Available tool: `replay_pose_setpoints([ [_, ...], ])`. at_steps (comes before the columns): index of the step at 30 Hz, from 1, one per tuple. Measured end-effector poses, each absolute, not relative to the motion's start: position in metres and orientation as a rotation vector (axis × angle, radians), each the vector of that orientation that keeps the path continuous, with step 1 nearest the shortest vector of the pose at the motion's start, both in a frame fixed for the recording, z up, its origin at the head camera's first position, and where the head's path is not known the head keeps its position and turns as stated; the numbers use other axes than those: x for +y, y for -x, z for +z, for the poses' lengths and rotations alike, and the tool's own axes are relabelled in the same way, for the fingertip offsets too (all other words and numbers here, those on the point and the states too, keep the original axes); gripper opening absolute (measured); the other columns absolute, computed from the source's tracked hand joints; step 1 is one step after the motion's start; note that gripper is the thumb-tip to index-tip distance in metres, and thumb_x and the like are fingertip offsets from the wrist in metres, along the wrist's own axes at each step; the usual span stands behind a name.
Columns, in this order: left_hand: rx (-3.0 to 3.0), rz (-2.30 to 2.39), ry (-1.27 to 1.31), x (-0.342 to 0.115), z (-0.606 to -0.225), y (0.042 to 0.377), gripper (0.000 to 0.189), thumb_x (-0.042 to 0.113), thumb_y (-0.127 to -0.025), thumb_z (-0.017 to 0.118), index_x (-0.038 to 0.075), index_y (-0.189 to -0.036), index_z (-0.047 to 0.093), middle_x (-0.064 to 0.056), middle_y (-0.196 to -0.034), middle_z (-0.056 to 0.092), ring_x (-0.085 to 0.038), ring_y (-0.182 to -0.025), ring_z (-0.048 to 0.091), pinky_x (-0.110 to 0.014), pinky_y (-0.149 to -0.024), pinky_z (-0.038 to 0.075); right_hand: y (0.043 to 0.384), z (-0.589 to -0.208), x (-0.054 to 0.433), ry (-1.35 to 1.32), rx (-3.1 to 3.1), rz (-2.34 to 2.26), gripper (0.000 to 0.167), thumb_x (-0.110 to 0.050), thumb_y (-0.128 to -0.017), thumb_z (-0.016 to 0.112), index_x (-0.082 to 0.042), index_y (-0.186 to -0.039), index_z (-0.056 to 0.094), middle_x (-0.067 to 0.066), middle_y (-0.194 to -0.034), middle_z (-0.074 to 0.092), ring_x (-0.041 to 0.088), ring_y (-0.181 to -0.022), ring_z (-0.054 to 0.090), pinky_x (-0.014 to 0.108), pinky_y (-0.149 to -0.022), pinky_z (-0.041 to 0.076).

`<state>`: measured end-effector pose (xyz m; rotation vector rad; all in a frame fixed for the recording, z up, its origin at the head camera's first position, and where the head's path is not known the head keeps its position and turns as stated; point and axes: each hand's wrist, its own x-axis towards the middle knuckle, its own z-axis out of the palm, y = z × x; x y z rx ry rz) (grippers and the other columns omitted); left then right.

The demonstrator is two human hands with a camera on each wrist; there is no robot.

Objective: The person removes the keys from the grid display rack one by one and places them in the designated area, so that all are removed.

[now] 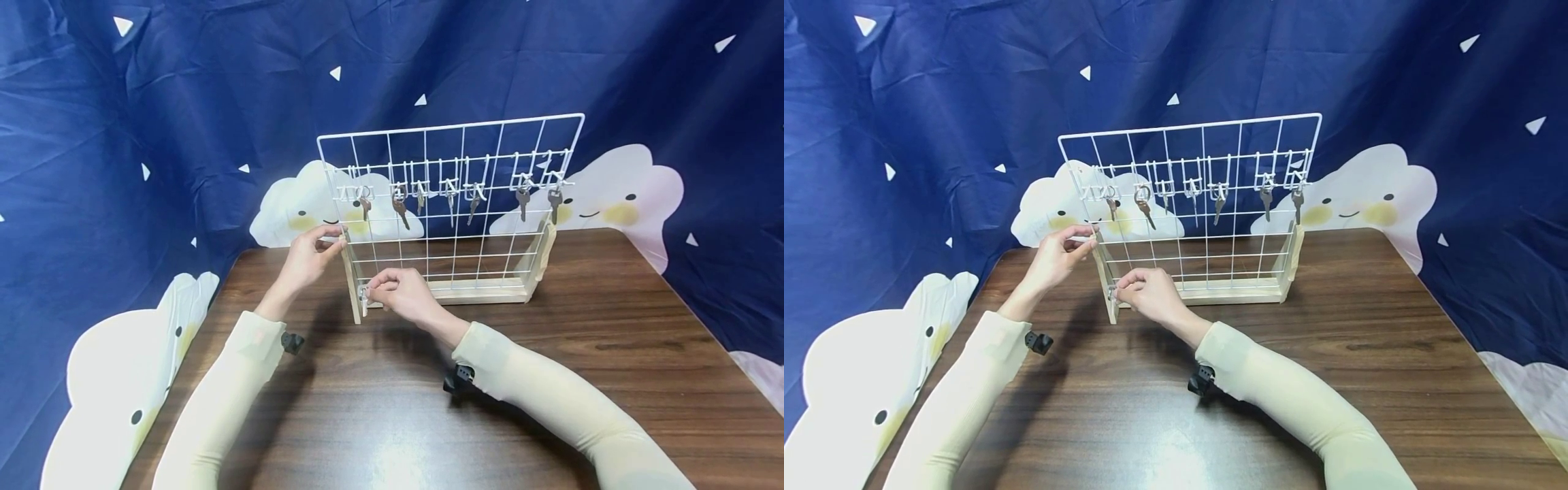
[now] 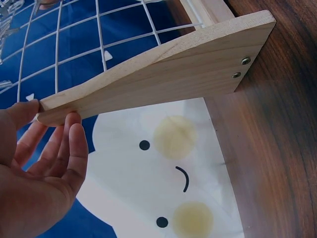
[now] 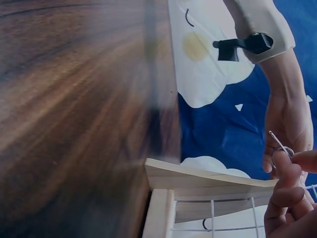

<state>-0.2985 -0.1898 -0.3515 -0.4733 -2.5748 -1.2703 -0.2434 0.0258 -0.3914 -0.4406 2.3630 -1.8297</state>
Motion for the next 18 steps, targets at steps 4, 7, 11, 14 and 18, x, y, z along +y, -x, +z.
replay_pose_setpoints([
  [4,-2.577,-1.270,0.468,-0.189,-0.351,0.298,0.032,0.021,-0.095,0.069,0.007,-0.124,0.067,-0.016,-0.123,0.070,-0.034,-0.099,0.073,-0.044,-0.089,0.060,0.242,-0.399,0.025,0.427,2.359,-1.819,0.009,-0.011,-0.086,0.073,-0.005,-0.093,0.073,0.004,-0.078,0.077,0.011,-0.058,0.063,0.028,-0.057,0.055],
  [7,-2.578,-1.270,0.466,-0.189,-0.351,0.298,0.032,0.021,-0.095,0.069,0.007,-0.125,0.067,-0.015,-0.123,0.070,-0.034,-0.100,0.073,-0.043,-0.088,0.060,0.241,-0.405,0.024,0.433,2.358,-1.805,0.007,-0.010,-0.087,0.072,-0.005,-0.092,0.073,0.005,-0.077,0.077,0.010,-0.059,0.065,0.027,-0.058,0.056],
  [11,-2.574,-1.270,0.473,-0.189,-0.351,0.298,0.032,0.020,-0.095,0.070,0.008,-0.124,0.067,-0.015,-0.123,0.070,-0.034,-0.099,0.073,-0.043,-0.088,0.060,0.240,-0.412,0.024,0.432,2.324,-1.805,0.007,-0.009,-0.087,0.071,-0.003,-0.091,0.072,0.008,-0.079,0.077,0.012,-0.060,0.067,0.031,-0.059,0.058],
  [14,-2.571,-1.266,0.478,-0.189,-0.352,0.298,0.032,0.020,-0.095,0.070,0.008,-0.124,0.067,-0.015,-0.123,0.070,-0.035,-0.100,0.073,-0.044,-0.088,0.060,0.239,-0.416,0.024,0.413,2.287,-1.807,0.008,-0.009,-0.088,0.071,-0.002,-0.093,0.071,0.011,-0.082,0.078,0.014,-0.061,0.068,0.037,-0.063,0.059],
  [18,-2.568,-1.264,0.481,-0.189,-0.351,0.298,0.031,0.020,-0.095,0.070,0.007,-0.123,0.067,-0.016,-0.123,0.070,-0.035,-0.100,0.073,-0.044,-0.089,0.060,0.238,-0.421,0.025,0.404,2.256,-1.804,0.011,-0.009,-0.088,0.072,0.000,-0.095,0.071,0.014,-0.086,0.078,0.013,-0.059,0.065,0.036,-0.062,0.059],
])
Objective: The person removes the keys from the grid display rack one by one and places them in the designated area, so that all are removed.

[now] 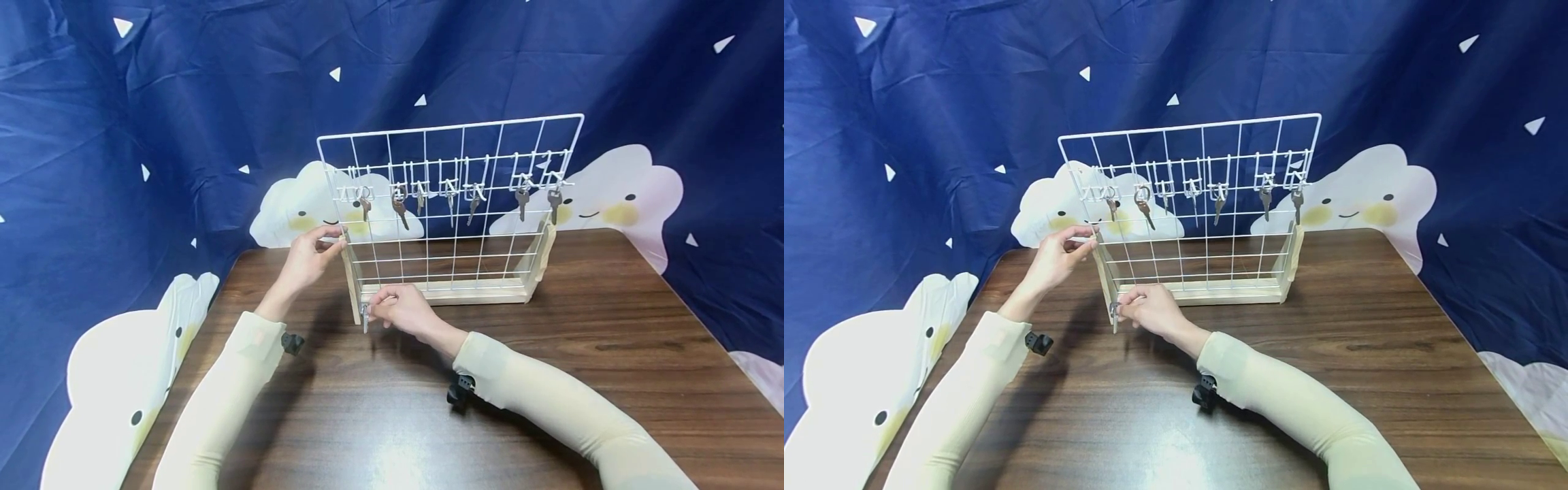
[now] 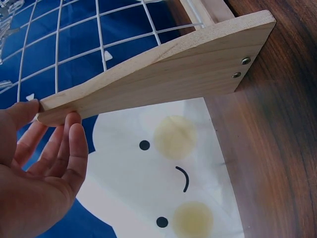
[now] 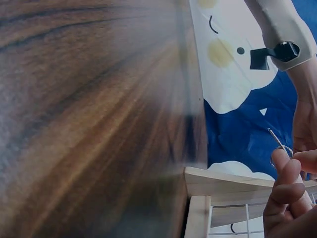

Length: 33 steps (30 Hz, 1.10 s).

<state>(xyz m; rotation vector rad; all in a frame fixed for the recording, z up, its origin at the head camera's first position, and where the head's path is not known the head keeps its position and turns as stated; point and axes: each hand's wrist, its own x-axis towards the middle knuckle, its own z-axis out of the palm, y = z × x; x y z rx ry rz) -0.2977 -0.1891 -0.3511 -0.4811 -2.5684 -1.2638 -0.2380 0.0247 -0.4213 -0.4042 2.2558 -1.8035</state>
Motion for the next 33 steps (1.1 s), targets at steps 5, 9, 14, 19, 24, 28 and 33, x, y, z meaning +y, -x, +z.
replay_pose_setpoints([
  [5,-2.567,-1.258,0.482,-0.189,-0.351,0.298,0.032,0.020,-0.095,0.070,0.007,-0.124,0.067,-0.015,-0.124,0.070,-0.035,-0.100,0.073,-0.043,-0.089,0.060,0.236,-0.427,0.024,0.372,2.221,-1.795,0.010,-0.007,-0.087,0.072,-0.001,-0.095,0.071,0.014,-0.087,0.078,0.013,-0.057,0.062,0.028,-0.056,0.053],
  [9,-2.567,-1.252,0.483,-0.189,-0.351,0.297,0.032,0.020,-0.095,0.070,0.008,-0.124,0.067,-0.015,-0.124,0.070,-0.035,-0.099,0.073,-0.043,-0.088,0.061,0.236,-0.433,0.024,0.342,2.235,-1.757,0.007,-0.008,-0.086,0.071,-0.004,-0.092,0.071,0.007,-0.083,0.078,0.011,-0.055,0.058,0.019,-0.045,0.040],
  [14,-2.575,-1.254,0.480,-0.189,-0.350,0.296,0.031,0.020,-0.095,0.070,0.008,-0.124,0.067,-0.015,-0.124,0.070,-0.034,-0.099,0.073,-0.043,-0.087,0.061,0.235,-0.439,0.023,0.309,2.251,-1.697,0.005,-0.010,-0.086,0.072,-0.008,-0.090,0.071,0.003,-0.080,0.078,0.008,-0.052,0.056,0.018,-0.039,0.033],
  [19,-2.573,-1.256,0.478,-0.189,-0.350,0.296,0.031,0.021,-0.095,0.070,0.009,-0.124,0.067,-0.015,-0.124,0.070,-0.034,-0.099,0.073,-0.043,-0.087,0.061,0.234,-0.445,0.023,0.304,2.216,-1.685,0.008,-0.009,-0.087,0.072,-0.005,-0.093,0.071,0.006,-0.079,0.078,0.008,-0.050,0.055,0.017,-0.039,0.033],
  [24,-2.576,-1.253,0.478,-0.189,-0.350,0.297,0.032,0.021,-0.095,0.069,0.008,-0.124,0.067,-0.014,-0.124,0.070,-0.034,-0.099,0.073,-0.043,-0.088,0.060,0.233,-0.452,0.023,0.300,2.178,-1.689,0.009,-0.005,-0.087,0.070,-0.001,-0.094,0.070,0.012,-0.081,0.078,0.006,-0.049,0.055,0.018,-0.040,0.035],
  [28,-2.578,-1.253,0.476,-0.189,-0.350,0.298,0.032,0.021,-0.095,0.069,0.008,-0.124,0.067,-0.014,-0.124,0.070,-0.034,-0.099,0.073,-0.043,-0.088,0.060,0.233,-0.456,0.023,0.287,2.167,-1.677,0.008,-0.005,-0.086,0.071,-0.002,-0.093,0.070,0.013,-0.081,0.077,0.007,-0.049,0.056,0.017,-0.040,0.036],
  [33,-2.578,-1.248,0.481,-0.190,-0.351,0.298,0.032,0.021,-0.095,0.070,0.009,-0.124,0.067,-0.014,-0.124,0.070,-0.034,-0.099,0.073,-0.043,-0.088,0.060,0.232,-0.460,0.022,0.286,2.185,-1.631,0.008,-0.007,-0.085,0.072,-0.005,-0.092,0.071,0.011,-0.079,0.077,0.008,-0.049,0.057,0.017,-0.040,0.037],
])
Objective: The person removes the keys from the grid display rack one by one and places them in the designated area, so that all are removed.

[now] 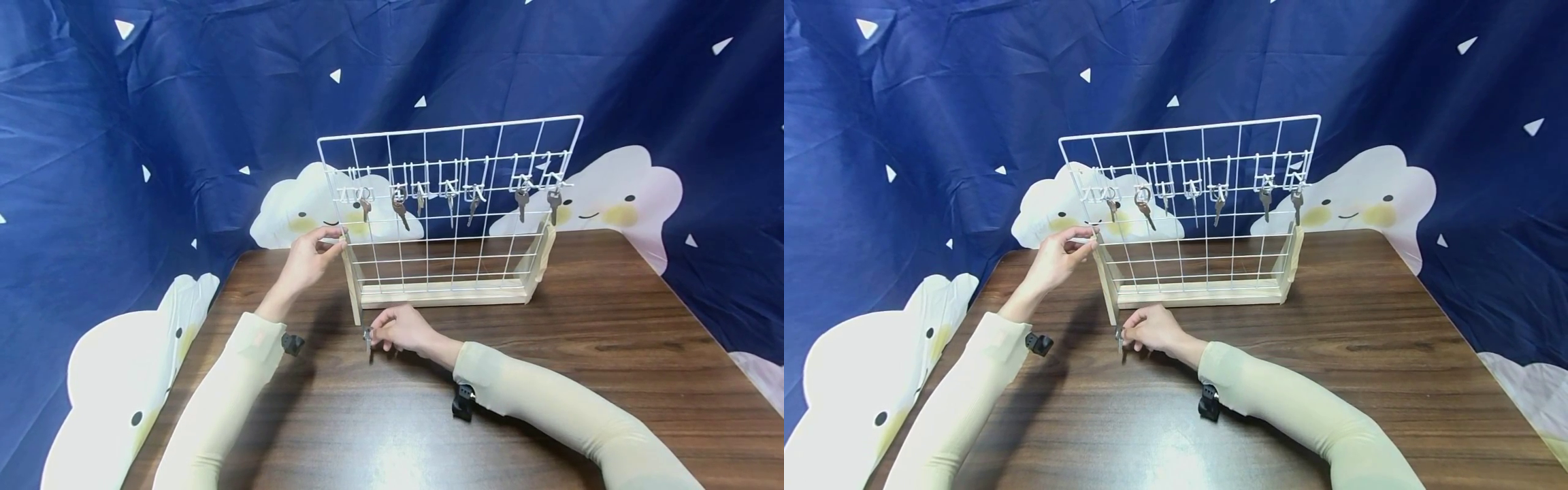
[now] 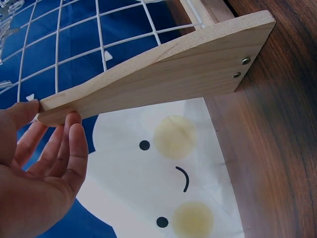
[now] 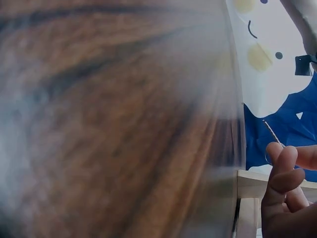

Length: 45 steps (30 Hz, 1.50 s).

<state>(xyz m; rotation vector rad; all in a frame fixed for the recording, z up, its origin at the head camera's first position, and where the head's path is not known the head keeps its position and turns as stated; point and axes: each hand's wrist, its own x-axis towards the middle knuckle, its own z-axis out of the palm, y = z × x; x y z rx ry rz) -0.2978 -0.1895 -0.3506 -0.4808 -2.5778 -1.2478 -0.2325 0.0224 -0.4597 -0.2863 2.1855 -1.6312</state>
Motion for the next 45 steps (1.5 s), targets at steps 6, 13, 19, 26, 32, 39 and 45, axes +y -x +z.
replay_pose_setpoints([
  [6,-2.577,-1.253,0.484,-0.189,-0.350,0.297,0.032,0.022,-0.095,0.070,0.009,-0.124,0.067,-0.014,-0.123,0.070,-0.034,-0.099,0.073,-0.043,-0.088,0.060,0.231,-0.461,0.024,0.302,2.207,-1.599,0.007,-0.005,-0.085,0.070,-0.004,-0.092,0.071,0.010,-0.077,0.077,0.008,-0.048,0.057,0.017,-0.039,0.038],
  [13,-2.580,-1.258,0.486,-0.190,-0.350,0.298,0.032,0.023,-0.095,0.069,0.010,-0.125,0.067,-0.014,-0.123,0.070,-0.033,-0.099,0.073,-0.043,-0.087,0.061,0.232,-0.463,0.025,0.289,2.246,-1.533,0.004,-0.006,-0.084,0.072,-0.006,-0.088,0.071,0.007,-0.072,0.076,0.008,-0.046,0.056,0.017,-0.038,0.036],
  [19,-2.584,-1.272,0.474,-0.190,-0.352,0.298,0.032,0.024,-0.095,0.070,0.010,-0.124,0.067,-0.014,-0.123,0.070,-0.033,-0.099,0.073,-0.043,-0.085,0.061,0.233,-0.466,0.026,0.262,2.284,-1.468,0.006,-0.005,-0.083,0.071,-0.007,-0.089,0.072,0.005,-0.071,0.076,0.007,-0.045,0.055,0.016,-0.037,0.034],
  [26,-2.592,-1.258,0.463,-0.190,-0.351,0.297,0.033,0.024,-0.095,0.069,0.010,-0.125,0.067,-0.014,-0.124,0.070,-0.033,-0.099,0.073,-0.043,-0.085,0.061,0.235,-0.468,0.026,0.257,2.338,-1.413,0.005,-0.006,-0.083,0.071,-0.009,-0.086,0.073,0.003,-0.070,0.075,0.008,-0.048,0.056,0.016,-0.037,0.034],
  [32,-2.597,-1.253,0.452,-0.190,-0.351,0.297,0.032,0.025,-0.095,0.069,0.011,-0.125,0.067,-0.013,-0.124,0.070,-0.033,-0.100,0.073,-0.043,-0.085,0.061,0.234,-0.468,0.026,0.272,2.341,-1.413,0.005,-0.004,-0.083,0.071,-0.008,-0.086,0.073,0.004,-0.068,0.074,0.009,-0.049,0.057,0.018,-0.039,0.039],
  [39,-2.589,-1.256,0.464,-0.190,-0.351,0.298,0.032,0.024,-0.095,0.069,0.010,-0.124,0.067,-0.013,-0.124,0.070,-0.033,-0.100,0.073,-0.043,-0.086,0.061,0.233,-0.470,0.025,0.277,2.299,-1.455,0.006,-0.001,-0.083,0.071,-0.004,-0.088,0.073,0.007,-0.069,0.074,0.010,-0.049,0.059,0.022,-0.042,0.051],
  [45,-2.581,-1.253,0.477,-0.191,-0.351,0.298,0.032,0.023,-0.095,0.070,0.010,-0.124,0.068,-0.014,-0.123,0.070,-0.034,-0.100,0.073,-0.043,-0.088,0.060,0.233,-0.470,0.023,0.272,2.264,-1.474,0.010,0.000,-0.082,0.073,-0.002,-0.091,0.073,0.008,-0.070,0.074,0.011,-0.050,0.061,0.026,-0.047,0.057],
])
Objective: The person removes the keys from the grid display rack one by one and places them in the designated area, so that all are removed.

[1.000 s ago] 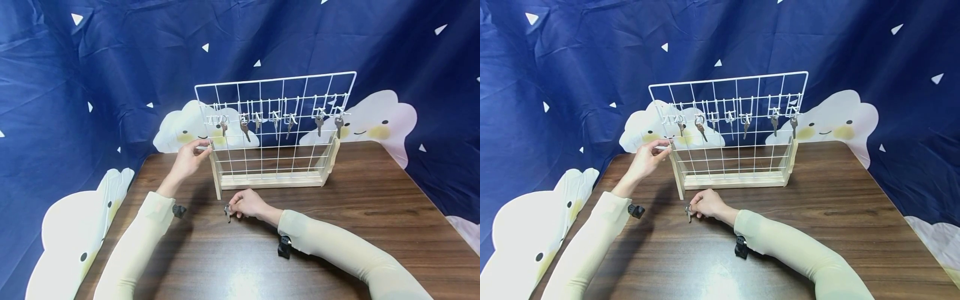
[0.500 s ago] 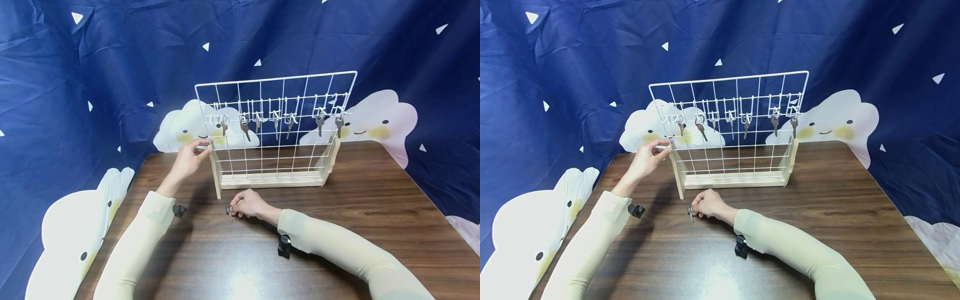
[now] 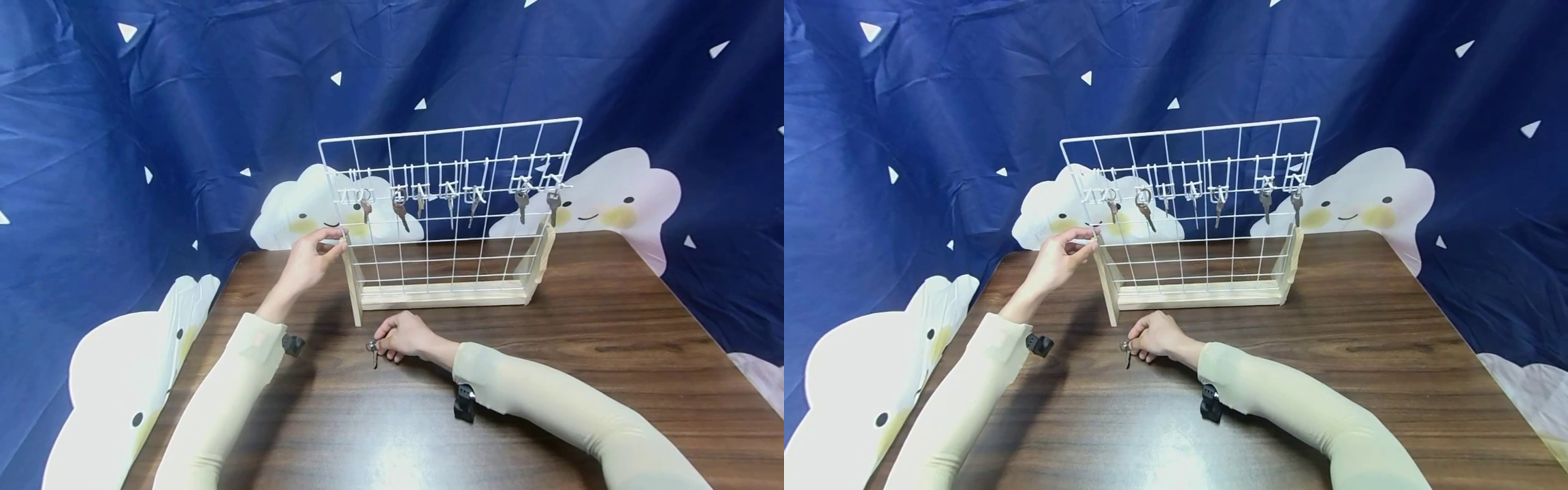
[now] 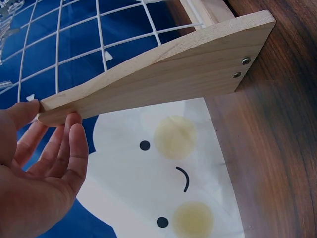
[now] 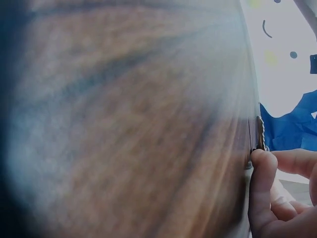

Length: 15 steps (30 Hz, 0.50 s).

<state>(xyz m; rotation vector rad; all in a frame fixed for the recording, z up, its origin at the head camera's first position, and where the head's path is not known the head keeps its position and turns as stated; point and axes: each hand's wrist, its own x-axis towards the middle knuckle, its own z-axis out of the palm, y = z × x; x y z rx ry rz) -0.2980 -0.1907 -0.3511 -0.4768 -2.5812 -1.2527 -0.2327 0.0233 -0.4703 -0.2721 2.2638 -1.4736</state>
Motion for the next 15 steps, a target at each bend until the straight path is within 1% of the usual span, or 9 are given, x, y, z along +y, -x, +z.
replay_pose_setpoints([
  [7,-2.580,-1.254,0.477,-0.1905,-0.3518,0.2978,0.032,0.022,-0.095,0.070,0.010,-0.124,0.068,-0.014,-0.124,0.070,-0.033,-0.101,0.073,-0.042,-0.090,0.060,0.2307,-0.4684,0.0245,0.293,2.294,-1.437,0.010,-0.002,-0.082,0.073,-0.003,-0.092,0.074,0.008,-0.071,0.075,0.011,-0.052,0.063,0.027,-0.048,0.058],
  [12,-2.583,-1.255,0.471,-0.1905,-0.3517,0.2979,0.032,0.022,-0.095,0.070,0.009,-0.124,0.068,-0.013,-0.124,0.070,-0.034,-0.101,0.073,-0.043,-0.090,0.060,0.2294,-0.4665,0.0265,0.320,2.357,-1.369,0.010,-0.005,-0.081,0.074,-0.007,-0.091,0.076,0.007,-0.069,0.075,0.012,-0.052,0.065,0.025,-0.045,0.054],
  [15,-2.589,-1.251,0.469,-0.1907,-0.3518,0.2982,0.032,0.023,-0.095,0.069,0.010,-0.124,0.067,-0.013,-0.124,0.070,-0.034,-0.102,0.072,-0.043,-0.089,0.060,0.2290,-0.4651,0.0279,0.328,2.384,-1.334,0.009,-0.008,-0.080,0.075,-0.009,-0.089,0.077,0.006,-0.070,0.075,0.012,-0.053,0.066,0.022,-0.042,0.050],
])
